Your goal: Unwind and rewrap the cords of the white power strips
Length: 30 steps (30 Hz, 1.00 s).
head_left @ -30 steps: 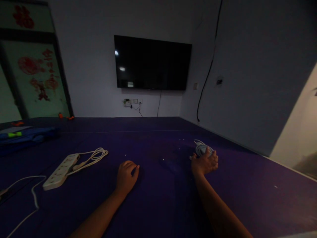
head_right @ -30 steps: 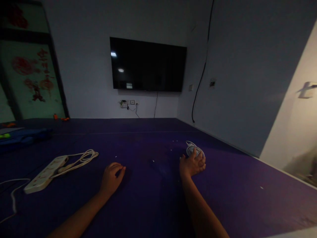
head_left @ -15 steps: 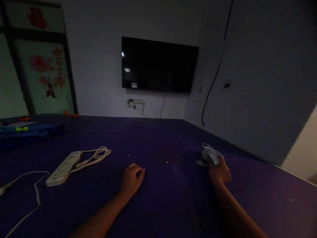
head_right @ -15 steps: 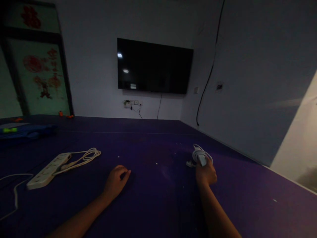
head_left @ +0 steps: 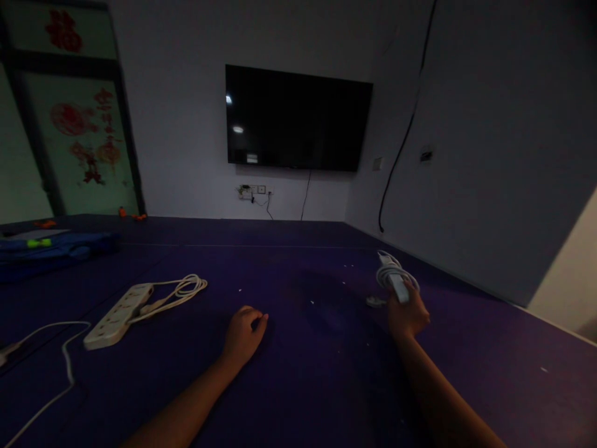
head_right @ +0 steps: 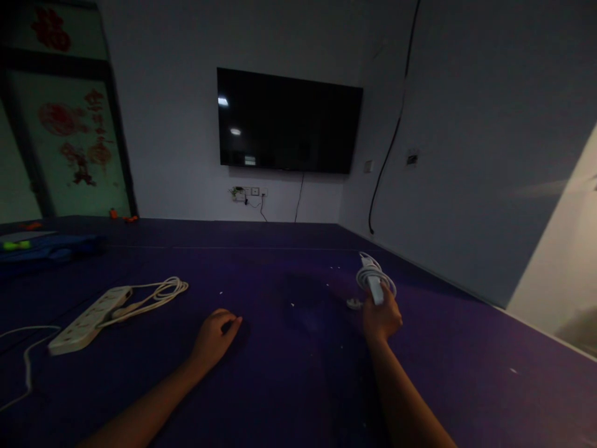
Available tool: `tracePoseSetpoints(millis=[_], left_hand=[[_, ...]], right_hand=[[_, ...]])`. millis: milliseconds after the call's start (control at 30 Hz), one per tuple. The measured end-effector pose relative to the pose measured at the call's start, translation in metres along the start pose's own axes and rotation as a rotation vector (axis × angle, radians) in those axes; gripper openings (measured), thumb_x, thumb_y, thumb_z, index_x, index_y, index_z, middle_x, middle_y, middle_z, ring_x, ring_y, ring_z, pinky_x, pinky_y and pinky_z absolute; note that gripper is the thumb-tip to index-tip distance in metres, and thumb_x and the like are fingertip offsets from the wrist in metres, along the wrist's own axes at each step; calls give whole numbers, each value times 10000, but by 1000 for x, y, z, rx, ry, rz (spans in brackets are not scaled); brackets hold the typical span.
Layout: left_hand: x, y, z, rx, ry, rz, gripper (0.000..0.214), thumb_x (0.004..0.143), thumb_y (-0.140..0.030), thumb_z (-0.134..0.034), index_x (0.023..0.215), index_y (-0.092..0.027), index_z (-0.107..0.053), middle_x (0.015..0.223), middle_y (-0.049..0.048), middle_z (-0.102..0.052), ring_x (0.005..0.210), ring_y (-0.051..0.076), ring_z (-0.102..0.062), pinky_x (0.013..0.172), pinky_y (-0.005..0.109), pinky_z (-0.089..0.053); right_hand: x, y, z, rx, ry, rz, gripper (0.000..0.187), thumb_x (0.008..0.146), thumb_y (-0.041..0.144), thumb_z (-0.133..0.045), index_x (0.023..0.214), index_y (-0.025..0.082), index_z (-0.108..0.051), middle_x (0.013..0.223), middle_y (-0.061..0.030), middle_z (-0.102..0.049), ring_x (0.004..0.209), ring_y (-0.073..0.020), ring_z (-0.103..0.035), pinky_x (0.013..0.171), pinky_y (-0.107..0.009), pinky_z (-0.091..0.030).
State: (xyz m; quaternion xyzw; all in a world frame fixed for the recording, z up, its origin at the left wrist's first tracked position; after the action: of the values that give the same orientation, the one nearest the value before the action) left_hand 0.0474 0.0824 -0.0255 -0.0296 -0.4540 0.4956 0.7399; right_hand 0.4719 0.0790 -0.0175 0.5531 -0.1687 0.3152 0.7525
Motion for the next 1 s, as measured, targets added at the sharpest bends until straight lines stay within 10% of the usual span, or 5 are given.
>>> tracePoseSetpoints(millis=[433,600,1000], left_hand=[[0,2,0,-174,8,81,291,809,-430,-503,850,-190,-661,872,79,-688,853,221,-623,804,376,-468],[-4,5,-11,-402,97,217,419,753,-425,-584,1110,-206,-597,1078,97,-649,915,224,-599,828,380,-453],[-28,-25,-45,-1143,294,452,712,618,-550,-702,1223,-234,-498,1299,130,-502,1026,286,-569,790,353,-453]], right_hand=[[-77,117,19,258,26,779,300,826,213,-485,1106,191,-591,1120,-97,-628,1051,-208,-580,910,-352,-450],[-122,144,46,460,-95,972,427,774,91,-534,1181,219,-560,1073,-83,-647,973,-207,-620,849,-343,-508],[-207,189,66,528,151,1364,393,826,87,-446,1195,158,-560,1132,-139,-625,1132,-243,-538,799,-322,-529]])
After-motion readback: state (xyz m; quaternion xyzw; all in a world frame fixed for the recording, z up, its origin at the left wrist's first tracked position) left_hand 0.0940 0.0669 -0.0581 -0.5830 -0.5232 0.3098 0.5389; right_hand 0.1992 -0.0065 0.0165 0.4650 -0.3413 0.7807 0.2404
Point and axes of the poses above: each hand's wrist, its own x-axis towards the middle knuckle, its own z-axis out of the back of the hand, y = z × x, the point moved 9 cm from there along x, towards the middle knuckle
